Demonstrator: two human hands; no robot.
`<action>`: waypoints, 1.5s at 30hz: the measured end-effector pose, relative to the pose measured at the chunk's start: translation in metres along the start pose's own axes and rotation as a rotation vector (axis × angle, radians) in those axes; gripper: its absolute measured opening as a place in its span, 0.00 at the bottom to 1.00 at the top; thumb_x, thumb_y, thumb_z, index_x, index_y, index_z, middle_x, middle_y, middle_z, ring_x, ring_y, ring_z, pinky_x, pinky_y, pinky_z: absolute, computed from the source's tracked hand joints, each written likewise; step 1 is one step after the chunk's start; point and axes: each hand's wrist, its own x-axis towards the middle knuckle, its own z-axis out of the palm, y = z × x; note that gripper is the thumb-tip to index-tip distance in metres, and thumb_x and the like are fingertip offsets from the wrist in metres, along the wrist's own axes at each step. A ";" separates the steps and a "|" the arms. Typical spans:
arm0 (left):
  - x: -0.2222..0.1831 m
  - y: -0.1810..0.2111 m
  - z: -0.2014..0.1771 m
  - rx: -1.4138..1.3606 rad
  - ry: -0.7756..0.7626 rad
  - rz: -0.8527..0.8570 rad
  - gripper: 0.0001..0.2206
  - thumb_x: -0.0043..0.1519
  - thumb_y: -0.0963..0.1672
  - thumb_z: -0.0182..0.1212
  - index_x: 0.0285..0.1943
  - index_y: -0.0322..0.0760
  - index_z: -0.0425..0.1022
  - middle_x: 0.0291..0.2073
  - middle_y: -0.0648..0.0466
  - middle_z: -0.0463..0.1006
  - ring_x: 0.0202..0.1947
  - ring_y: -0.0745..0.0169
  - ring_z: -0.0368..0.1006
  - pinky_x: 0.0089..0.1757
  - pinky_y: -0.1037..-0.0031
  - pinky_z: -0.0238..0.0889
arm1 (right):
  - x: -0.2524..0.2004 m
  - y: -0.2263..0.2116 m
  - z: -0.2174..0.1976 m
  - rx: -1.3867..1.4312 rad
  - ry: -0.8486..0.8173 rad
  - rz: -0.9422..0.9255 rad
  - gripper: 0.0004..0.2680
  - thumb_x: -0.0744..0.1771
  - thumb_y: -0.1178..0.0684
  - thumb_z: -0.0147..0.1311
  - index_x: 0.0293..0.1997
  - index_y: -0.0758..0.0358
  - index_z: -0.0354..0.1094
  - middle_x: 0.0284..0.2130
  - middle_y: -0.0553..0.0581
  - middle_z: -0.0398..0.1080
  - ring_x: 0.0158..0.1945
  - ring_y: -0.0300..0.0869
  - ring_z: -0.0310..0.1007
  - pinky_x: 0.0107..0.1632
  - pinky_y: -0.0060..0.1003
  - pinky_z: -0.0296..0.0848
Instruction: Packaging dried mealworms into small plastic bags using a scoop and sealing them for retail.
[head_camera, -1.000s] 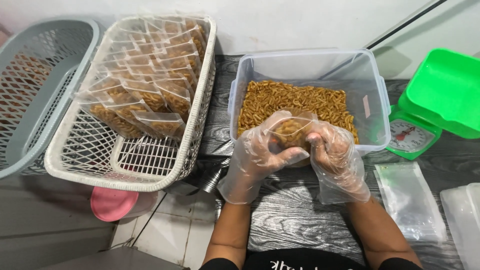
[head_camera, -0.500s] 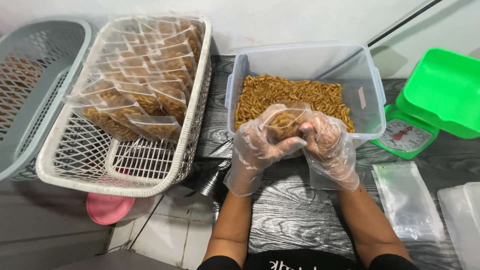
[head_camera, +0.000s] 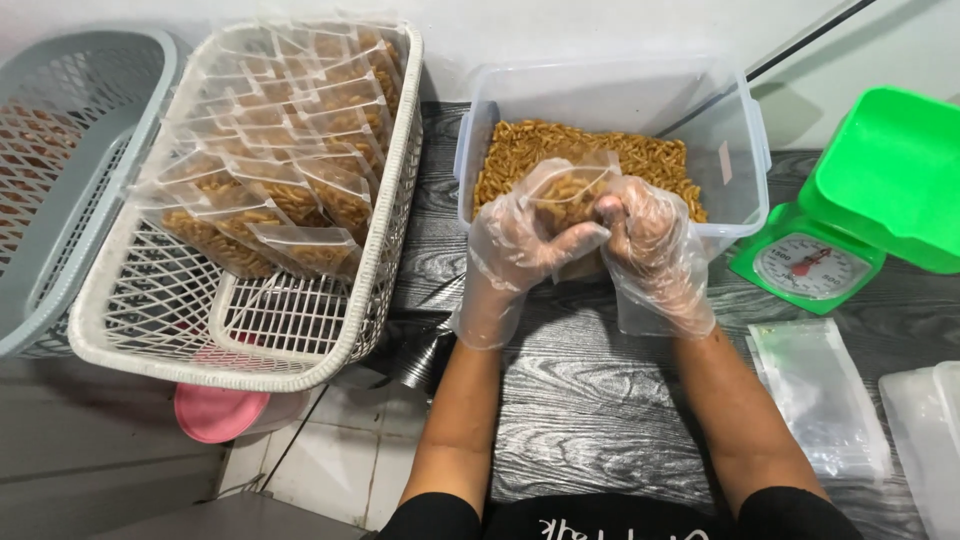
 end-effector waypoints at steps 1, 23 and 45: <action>0.003 -0.003 0.001 -0.004 -0.025 -0.027 0.28 0.52 0.58 0.72 0.55 0.45 0.74 0.33 0.51 0.81 0.33 0.46 0.82 0.33 0.64 0.77 | 0.008 -0.008 -0.004 -0.009 0.004 -0.001 0.14 0.72 0.59 0.55 0.25 0.66 0.63 0.15 0.65 0.60 0.21 0.68 0.64 0.22 0.46 0.65; -0.011 0.021 -0.011 -0.083 -0.271 -0.315 0.24 0.53 0.54 0.72 0.58 0.55 0.74 0.45 0.49 0.83 0.46 0.42 0.81 0.46 0.57 0.77 | -0.019 -0.002 -0.005 0.159 -0.003 0.074 0.12 0.73 0.51 0.50 0.32 0.63 0.70 0.23 0.59 0.67 0.29 0.58 0.71 0.34 0.44 0.71; -0.082 0.029 0.008 -0.104 -0.381 -0.635 0.25 0.46 0.52 0.76 0.54 0.52 0.76 0.37 0.49 0.84 0.44 0.42 0.80 0.46 0.53 0.75 | -0.081 0.035 -0.012 0.411 -0.345 0.280 0.10 0.66 0.54 0.63 0.51 0.64 0.75 0.39 0.62 0.79 0.43 0.58 0.80 0.46 0.49 0.75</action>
